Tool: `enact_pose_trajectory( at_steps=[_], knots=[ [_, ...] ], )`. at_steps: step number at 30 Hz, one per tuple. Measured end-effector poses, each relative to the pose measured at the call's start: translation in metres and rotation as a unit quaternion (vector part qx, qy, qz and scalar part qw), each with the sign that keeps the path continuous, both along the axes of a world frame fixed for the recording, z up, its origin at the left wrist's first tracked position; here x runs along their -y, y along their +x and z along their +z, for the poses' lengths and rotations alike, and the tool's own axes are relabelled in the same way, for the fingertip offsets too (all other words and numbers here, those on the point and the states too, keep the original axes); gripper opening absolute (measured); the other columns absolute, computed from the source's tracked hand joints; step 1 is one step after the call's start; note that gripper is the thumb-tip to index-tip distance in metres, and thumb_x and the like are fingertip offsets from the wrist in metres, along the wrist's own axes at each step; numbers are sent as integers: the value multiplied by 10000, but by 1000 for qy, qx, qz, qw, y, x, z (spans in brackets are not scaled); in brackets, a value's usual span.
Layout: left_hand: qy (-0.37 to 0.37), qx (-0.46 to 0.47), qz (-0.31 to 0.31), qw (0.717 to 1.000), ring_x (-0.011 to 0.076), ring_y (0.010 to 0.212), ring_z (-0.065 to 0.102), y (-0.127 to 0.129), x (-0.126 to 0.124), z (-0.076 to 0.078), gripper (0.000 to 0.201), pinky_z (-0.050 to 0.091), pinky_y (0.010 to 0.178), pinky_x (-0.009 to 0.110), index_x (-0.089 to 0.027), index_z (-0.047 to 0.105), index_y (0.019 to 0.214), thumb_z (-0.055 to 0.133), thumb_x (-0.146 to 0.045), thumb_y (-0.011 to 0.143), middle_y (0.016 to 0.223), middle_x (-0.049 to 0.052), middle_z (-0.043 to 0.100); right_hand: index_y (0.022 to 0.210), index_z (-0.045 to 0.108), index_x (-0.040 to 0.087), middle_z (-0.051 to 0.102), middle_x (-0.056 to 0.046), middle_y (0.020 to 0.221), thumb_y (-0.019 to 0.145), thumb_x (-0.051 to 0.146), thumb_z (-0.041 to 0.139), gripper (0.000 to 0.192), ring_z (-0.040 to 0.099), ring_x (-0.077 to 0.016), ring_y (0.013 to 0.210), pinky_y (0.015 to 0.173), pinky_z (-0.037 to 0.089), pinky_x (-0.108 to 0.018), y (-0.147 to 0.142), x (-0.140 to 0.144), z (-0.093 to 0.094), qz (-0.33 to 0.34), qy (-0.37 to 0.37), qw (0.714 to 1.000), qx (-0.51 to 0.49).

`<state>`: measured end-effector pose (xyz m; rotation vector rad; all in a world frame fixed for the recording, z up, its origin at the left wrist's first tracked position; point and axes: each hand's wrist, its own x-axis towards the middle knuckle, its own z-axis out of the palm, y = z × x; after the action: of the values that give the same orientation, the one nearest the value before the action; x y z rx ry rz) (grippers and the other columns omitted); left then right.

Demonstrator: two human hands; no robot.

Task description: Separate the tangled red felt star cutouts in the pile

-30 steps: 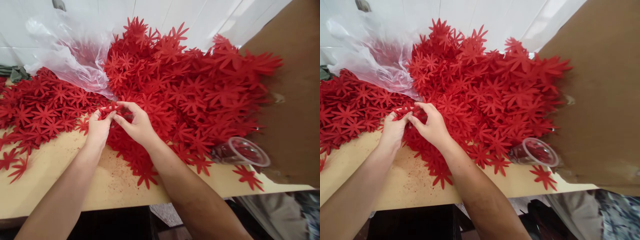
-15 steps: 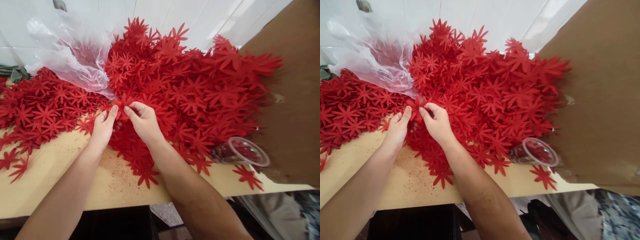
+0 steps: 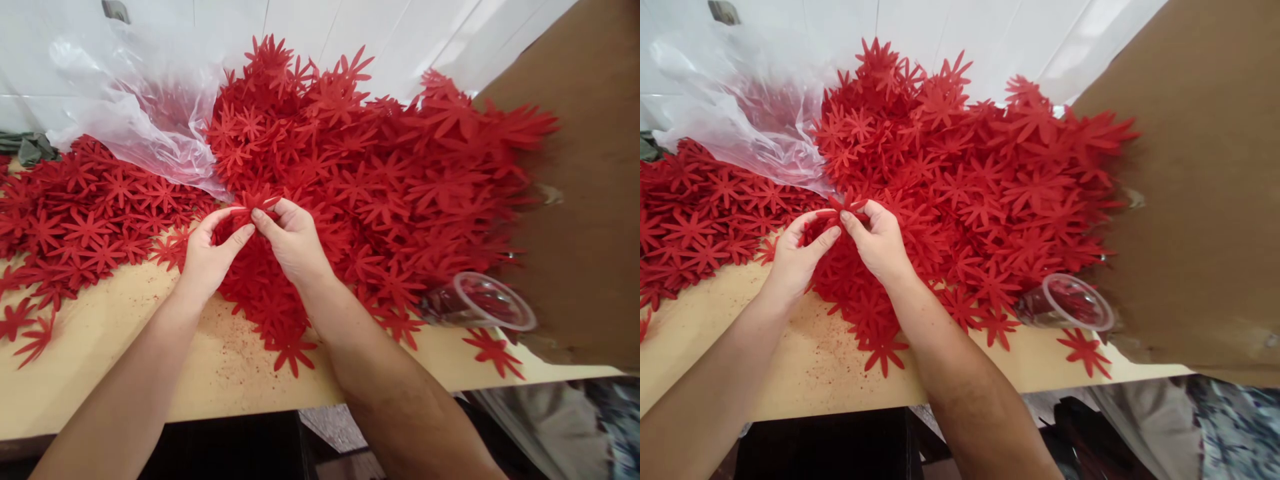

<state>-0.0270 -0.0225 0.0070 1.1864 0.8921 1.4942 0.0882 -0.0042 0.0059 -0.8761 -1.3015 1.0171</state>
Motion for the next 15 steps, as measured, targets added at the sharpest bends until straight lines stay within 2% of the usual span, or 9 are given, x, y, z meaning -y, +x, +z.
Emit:
enact_pose_trajectory(
  at_steps=[3,6,9,13,15],
  knots=[
    [-6,-12,-6,1000,111,891,621,-1,0,-2,256,462,884,262,-191,656,878,722,-244,636,952,10,687,734,527,204,580,18,675,705,530,610,338,549,-104,674,663,473,-262,0,0,1,-3,14,1000,21],
    [-8,-47,2,999,111,848,620,-2,-1,-4,208,469,868,268,-185,659,829,719,-248,639,886,7,689,653,495,200,528,28,606,712,591,567,402,498,-86,602,601,448,-243,0,-1,1,-33,8,999,26],
    [-3,-71,-2,998,119,878,618,-1,-1,-4,190,460,894,278,-189,652,817,709,-215,638,906,10,689,595,455,199,494,38,566,709,611,554,439,483,-76,572,583,444,-236,0,-3,0,-61,-9,998,20],
    [4,-113,20,993,135,936,602,1,-4,-9,311,437,928,297,-181,628,889,723,-161,594,985,29,672,696,505,212,567,29,627,692,575,598,374,577,-109,659,650,498,-266,-1,-6,-4,-38,-36,998,-39],
    [9,-139,40,989,129,891,600,0,-6,-12,240,442,902,290,-171,622,856,693,-172,626,934,28,669,759,521,219,604,23,674,670,544,638,357,607,-126,701,661,513,-281,0,-7,-6,-9,-43,997,-67]
  ],
)
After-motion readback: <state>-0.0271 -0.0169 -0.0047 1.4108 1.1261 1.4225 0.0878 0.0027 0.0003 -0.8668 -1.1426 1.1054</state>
